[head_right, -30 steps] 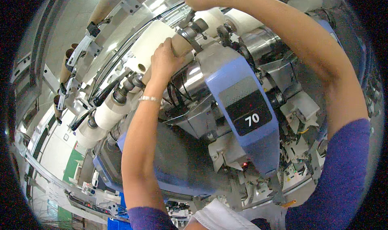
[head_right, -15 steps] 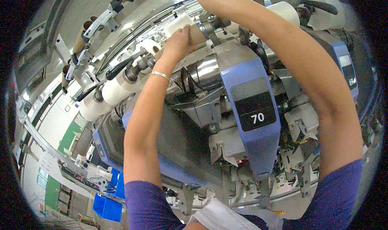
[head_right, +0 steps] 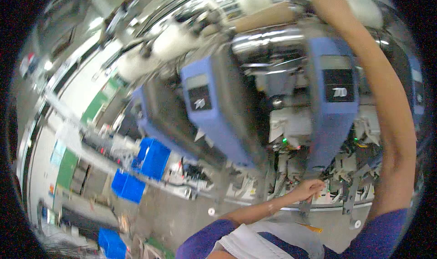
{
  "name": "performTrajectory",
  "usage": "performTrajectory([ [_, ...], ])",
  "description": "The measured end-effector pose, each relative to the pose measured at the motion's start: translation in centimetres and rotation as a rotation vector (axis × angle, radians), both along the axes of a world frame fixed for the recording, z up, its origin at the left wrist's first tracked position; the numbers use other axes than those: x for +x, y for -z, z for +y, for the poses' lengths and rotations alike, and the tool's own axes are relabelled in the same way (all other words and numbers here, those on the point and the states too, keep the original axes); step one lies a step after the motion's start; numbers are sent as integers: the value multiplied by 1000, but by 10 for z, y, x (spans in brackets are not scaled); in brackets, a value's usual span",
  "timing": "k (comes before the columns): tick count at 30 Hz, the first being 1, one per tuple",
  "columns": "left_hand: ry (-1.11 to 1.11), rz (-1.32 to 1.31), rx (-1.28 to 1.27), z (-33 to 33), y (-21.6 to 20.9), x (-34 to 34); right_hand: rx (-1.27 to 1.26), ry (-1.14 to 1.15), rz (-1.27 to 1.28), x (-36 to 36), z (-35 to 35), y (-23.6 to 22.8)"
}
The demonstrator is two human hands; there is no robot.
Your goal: The person picks up white spools with yellow tips from a blue bin, inspects them, and places them into a machine. They then walk along a row of machines and insert the spools into designated slots.
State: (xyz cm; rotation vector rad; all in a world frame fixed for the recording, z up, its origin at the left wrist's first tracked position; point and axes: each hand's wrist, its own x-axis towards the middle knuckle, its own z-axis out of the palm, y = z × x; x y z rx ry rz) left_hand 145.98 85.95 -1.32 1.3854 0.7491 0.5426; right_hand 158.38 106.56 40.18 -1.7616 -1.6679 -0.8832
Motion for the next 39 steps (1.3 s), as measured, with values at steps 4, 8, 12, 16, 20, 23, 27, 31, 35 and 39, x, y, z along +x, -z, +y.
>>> performTrajectory([
  [4, -143, -905, -996, 42, 83, 27, 227, -516, -331, -11, -66, 22],
  [8, -277, -1028, -1120, 65, 105, 43, 157, -392, -346, -14, -159, 97],
  [12, -275, -1010, -1179, 59, 101, 55, -19, -488, -89, 40, -242, 208],
  [16, -229, -904, -874, 47, 111, 56, -184, 16, 151, 147, -340, 376],
  [20, -394, -869, -789, 44, 110, 56, -330, 284, 564, 178, -561, 548],
  [23, -417, -954, -925, 40, 93, 50, -652, 690, 709, 116, -707, 614],
  [27, -284, -1351, -1230, 40, 75, 44, -906, 923, 947, 5, -790, 631],
  [31, -24, -1685, -1631, 49, 82, 48, -927, 1053, 1572, -27, -815, 627],
  [35, -122, -1595, -1468, 58, 87, 46, -470, 1052, 2050, -35, -864, 647],
  [39, -269, -1385, -1329, 52, 73, 53, -956, 1046, 2039, -17, -921, 707],
])
